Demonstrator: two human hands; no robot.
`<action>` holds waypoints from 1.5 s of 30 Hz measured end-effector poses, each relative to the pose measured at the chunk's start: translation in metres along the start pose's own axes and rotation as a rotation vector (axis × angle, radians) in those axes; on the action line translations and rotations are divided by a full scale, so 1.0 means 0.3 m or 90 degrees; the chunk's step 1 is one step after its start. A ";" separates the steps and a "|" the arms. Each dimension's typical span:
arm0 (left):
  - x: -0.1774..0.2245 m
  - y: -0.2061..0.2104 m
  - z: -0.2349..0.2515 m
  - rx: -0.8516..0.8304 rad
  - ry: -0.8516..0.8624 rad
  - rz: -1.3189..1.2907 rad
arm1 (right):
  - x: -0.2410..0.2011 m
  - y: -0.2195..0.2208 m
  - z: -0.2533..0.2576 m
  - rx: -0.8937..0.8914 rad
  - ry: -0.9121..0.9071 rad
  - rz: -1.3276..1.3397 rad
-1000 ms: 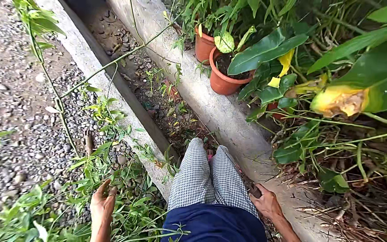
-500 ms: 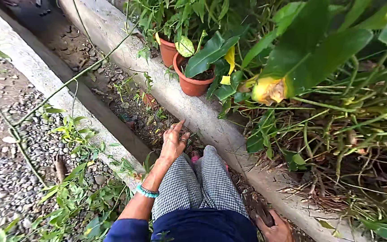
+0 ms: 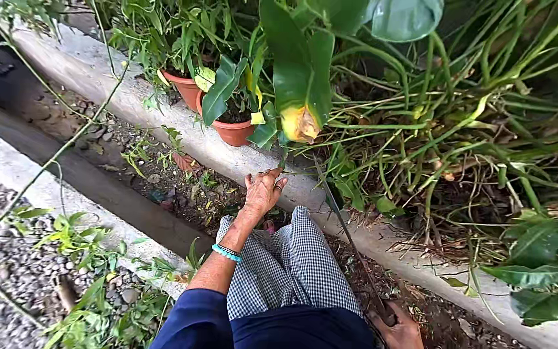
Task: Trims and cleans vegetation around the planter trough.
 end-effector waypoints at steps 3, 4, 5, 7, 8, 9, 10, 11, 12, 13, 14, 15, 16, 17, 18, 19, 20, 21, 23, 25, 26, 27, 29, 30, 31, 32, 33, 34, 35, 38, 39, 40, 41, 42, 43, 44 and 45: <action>0.041 -0.021 -0.039 -0.008 -0.007 -0.018 | 0.000 0.010 0.004 -0.006 -0.007 -0.013; 0.052 -0.026 -0.051 -0.015 -0.008 -0.024 | -0.004 0.012 0.007 -0.004 -0.008 -0.015; 0.058 -0.025 -0.053 -0.024 -0.011 -0.027 | -0.011 0.011 0.011 -0.004 -0.007 -0.016; 0.058 -0.010 -0.045 -0.041 -0.020 -0.020 | -0.021 0.012 0.028 -0.007 -0.005 -0.017; 0.056 -0.003 -0.041 -0.053 -0.023 -0.014 | -0.023 0.014 0.042 -0.015 0.001 -0.021; 0.052 0.004 -0.037 -0.065 -0.023 -0.002 | -0.029 0.016 0.060 -0.029 0.008 -0.026; 0.049 0.012 -0.036 -0.074 -0.020 0.008 | -0.037 0.019 0.079 -0.050 0.019 -0.032; 0.047 0.023 -0.039 -0.087 -0.015 0.022 | -0.047 0.023 0.098 -0.079 0.035 -0.042; 0.044 0.038 -0.045 -0.098 -0.011 0.037 | -0.059 0.029 0.117 -0.117 0.053 -0.059; 0.040 0.055 -0.052 -0.108 -0.012 0.054 | -0.066 0.041 0.137 -0.151 0.062 -0.082; 0.037 0.067 -0.060 -0.117 -0.021 0.063 | -0.067 0.057 0.157 -0.169 0.058 -0.104; 0.034 0.071 -0.068 -0.118 -0.031 0.061 | -0.069 0.075 0.174 -0.177 0.054 -0.121; 0.031 0.066 -0.078 -0.112 -0.039 0.046 | -0.075 0.092 0.190 -0.179 0.052 -0.121; 0.029 0.052 -0.090 -0.103 -0.041 0.018 | -0.088 0.104 0.209 -0.180 0.053 -0.114; 0.032 0.033 -0.105 -0.090 -0.032 -0.003 | -0.110 0.113 0.232 -0.189 0.059 -0.114; 0.042 0.009 -0.125 -0.075 -0.020 -0.013 | -0.134 0.128 0.257 -0.200 0.063 -0.122; 0.051 -0.019 -0.146 -0.053 -0.002 -0.021 | -0.160 0.146 0.283 -0.210 0.065 -0.125; 0.051 -0.047 -0.164 -0.025 0.015 -0.032 | -0.183 0.165 0.309 -0.214 0.063 -0.129; 0.000 -0.104 -0.192 0.022 -0.003 -0.050 | -0.211 0.187 0.347 -0.219 0.045 -0.134; -0.140 -0.150 -0.245 0.058 -0.103 -0.074 | -0.223 0.198 0.353 -0.220 0.003 -0.131; -0.227 -0.166 -0.292 0.073 -0.170 -0.096 | -0.228 0.199 0.350 -0.219 -0.025 -0.125; -0.310 -0.178 -0.349 0.099 -0.224 -0.120 | -0.234 0.198 0.348 -0.217 -0.054 -0.120; -0.445 -0.189 -0.492 0.167 -0.295 -0.161 | -0.242 0.198 0.342 -0.219 -0.089 -0.124; -0.495 -0.192 -0.574 0.196 -0.330 -0.171 | -0.244 0.200 0.337 -0.228 -0.096 -0.130; -0.532 -0.194 -0.658 0.223 -0.367 -0.171 | -0.246 0.202 0.334 -0.240 -0.102 -0.135; -0.567 -0.197 -0.740 0.248 -0.404 -0.166 | -0.250 0.204 0.331 -0.247 -0.113 -0.139; -0.597 -0.199 -0.817 0.266 -0.437 -0.163 | -0.255 0.208 0.329 -0.249 -0.129 -0.140; -0.624 -0.200 -0.889 0.281 -0.464 -0.164 | -0.260 0.211 0.326 -0.254 -0.145 -0.142; -0.641 -0.202 -0.951 0.299 -0.489 -0.165 | -0.268 0.212 0.321 -0.265 -0.155 -0.147; -0.633 -0.212 -1.051 0.348 -0.553 -0.172 | -0.296 0.214 0.313 -0.300 -0.165 -0.179; -0.626 -0.210 -1.057 0.357 -0.558 -0.170 | -0.301 0.214 0.309 -0.306 -0.169 -0.186; -0.623 -0.204 -1.052 0.361 -0.555 -0.161 | -0.305 0.214 0.305 -0.308 -0.176 -0.190; -0.615 -0.195 -1.035 0.361 -0.539 -0.146 | -0.307 0.212 0.300 -0.307 -0.185 -0.190; -0.597 -0.183 -1.002 0.352 -0.514 -0.127 | -0.310 0.206 0.292 -0.300 -0.198 -0.187; -0.572 -0.167 -0.957 0.335 -0.477 -0.112 | -0.313 0.194 0.284 -0.292 -0.207 -0.185; -0.541 -0.147 -0.901 0.311 -0.434 -0.107 | -0.313 0.177 0.275 -0.283 -0.212 -0.185; -0.506 -0.125 -0.836 0.276 -0.392 -0.114 | -0.311 0.155 0.266 -0.263 -0.225 -0.182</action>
Point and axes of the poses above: each hand's wrist, its own z-axis towards the middle knuckle, its own y-axis out of the palm, x = y × z, the point moved 3 cm from there along z, towards the middle knuckle
